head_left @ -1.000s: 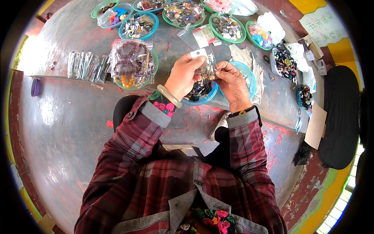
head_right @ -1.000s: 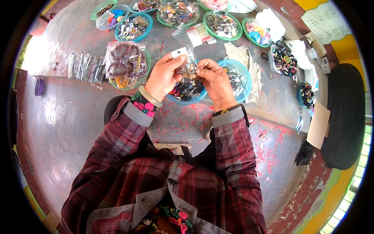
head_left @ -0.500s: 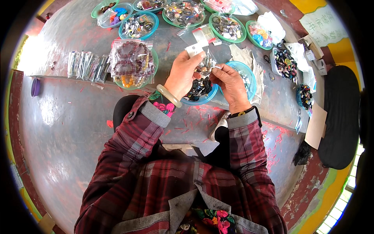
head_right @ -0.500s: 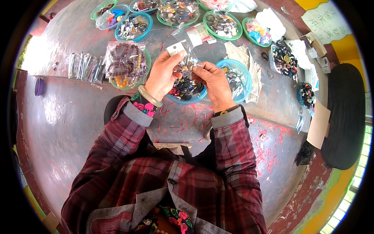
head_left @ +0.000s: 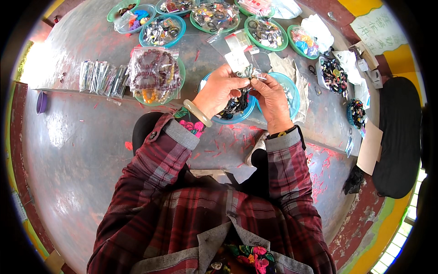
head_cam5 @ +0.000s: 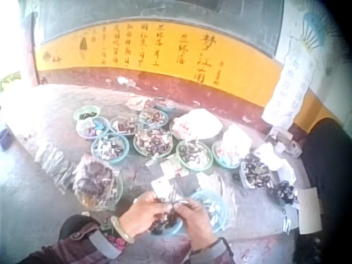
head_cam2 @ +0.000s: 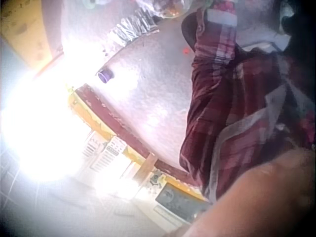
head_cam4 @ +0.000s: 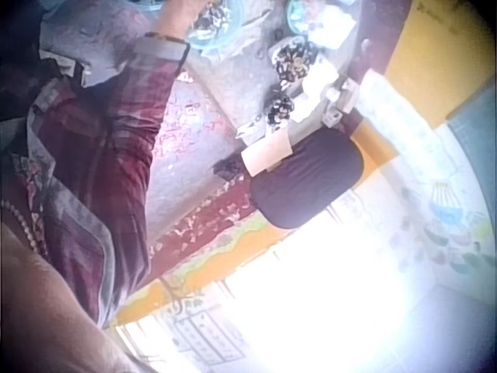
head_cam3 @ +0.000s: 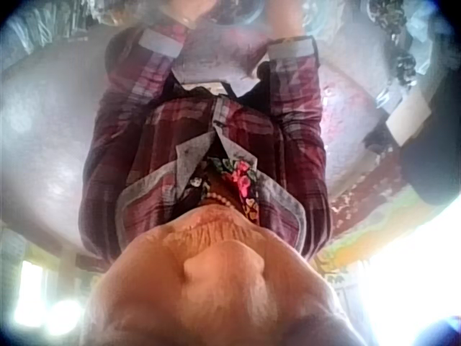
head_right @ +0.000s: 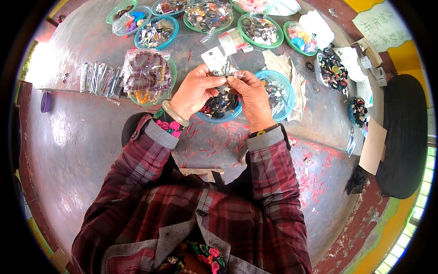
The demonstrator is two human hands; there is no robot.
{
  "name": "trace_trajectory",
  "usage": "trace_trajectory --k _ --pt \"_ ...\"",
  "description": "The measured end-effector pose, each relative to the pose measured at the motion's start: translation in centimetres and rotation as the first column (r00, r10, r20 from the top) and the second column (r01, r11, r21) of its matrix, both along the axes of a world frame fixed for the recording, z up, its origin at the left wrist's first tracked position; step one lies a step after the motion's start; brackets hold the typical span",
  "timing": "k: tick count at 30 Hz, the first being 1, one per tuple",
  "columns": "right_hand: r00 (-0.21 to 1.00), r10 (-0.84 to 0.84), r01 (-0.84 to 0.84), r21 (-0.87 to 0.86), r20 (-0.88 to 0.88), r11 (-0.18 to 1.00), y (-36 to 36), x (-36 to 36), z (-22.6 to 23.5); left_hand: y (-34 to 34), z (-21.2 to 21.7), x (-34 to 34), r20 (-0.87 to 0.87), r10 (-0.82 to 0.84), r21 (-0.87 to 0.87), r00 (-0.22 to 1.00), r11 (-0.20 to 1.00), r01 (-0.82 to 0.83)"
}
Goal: The person sits at a low table and repeatedly picks up small hair accessories, such as hair ties and clips, from blue bowls. They place each item into a small clear plastic bag, often attaching a white paper tag to the bag before setting it aside.
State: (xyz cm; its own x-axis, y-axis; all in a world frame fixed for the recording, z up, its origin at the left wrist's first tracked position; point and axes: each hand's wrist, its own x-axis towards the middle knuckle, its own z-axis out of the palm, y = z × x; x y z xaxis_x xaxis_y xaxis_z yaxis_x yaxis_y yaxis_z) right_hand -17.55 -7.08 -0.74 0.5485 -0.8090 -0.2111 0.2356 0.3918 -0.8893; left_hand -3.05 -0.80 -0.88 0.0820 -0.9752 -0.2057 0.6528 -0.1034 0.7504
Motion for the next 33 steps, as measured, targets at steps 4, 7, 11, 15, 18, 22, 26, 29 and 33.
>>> trace_trajectory --k 4,7,11,15,18,22,26,29,33 --pt "0.998 -0.003 0.0 0.061 0.059 0.998 0.1 0.1 0.1 -0.1 -0.6 0.1 -0.049 -0.029 -0.041 0.998 0.999 0.027" --pt "0.998 -0.018 0.015 0.047 0.055 0.999 0.0 0.0 0.0 -0.1 -0.6 0.0 -0.07 -0.029 -0.035 0.997 0.999 0.027" --pt "0.997 -0.005 0.004 0.016 0.083 1.0 -0.3 -0.2 -0.8 -0.2 -0.5 0.0 -0.065 -0.053 -0.012 0.996 0.999 0.053" --pt "0.996 -0.02 0.019 0.012 0.083 1.0 0.0 0.0 -0.6 0.1 -0.2 0.1 -0.085 -0.063 -0.011 0.994 0.998 0.063" --pt "0.996 -0.01 0.012 -0.016 0.087 1.0 -0.1 -0.2 -0.6 0.1 0.2 0.1 -0.057 -0.106 -0.034 0.993 0.994 0.105" --pt "0.999 -0.018 0.019 -0.029 0.047 0.999 0.2 0.1 0.0 0.0 0.0 0.1 -0.041 -0.073 -0.013 0.996 0.997 0.072" --pt "0.999 -0.032 0.032 -0.012 0.013 0.999 0.4 0.1 0.1 -0.2 -0.5 0.1 -0.066 -0.027 -0.015 0.997 1.0 0.026" --pt "0.999 -0.04 0.04 -0.004 0.025 0.999 0.2 -0.1 -0.1 -0.2 -0.6 0.0 -0.051 -0.014 -0.023 0.999 1.0 0.013" --pt "0.998 -0.044 0.045 -0.036 0.043 0.998 -0.2 -0.4 0.0 -0.1 -0.1 0.0 -0.064 -0.036 -0.04 0.997 0.999 0.034"
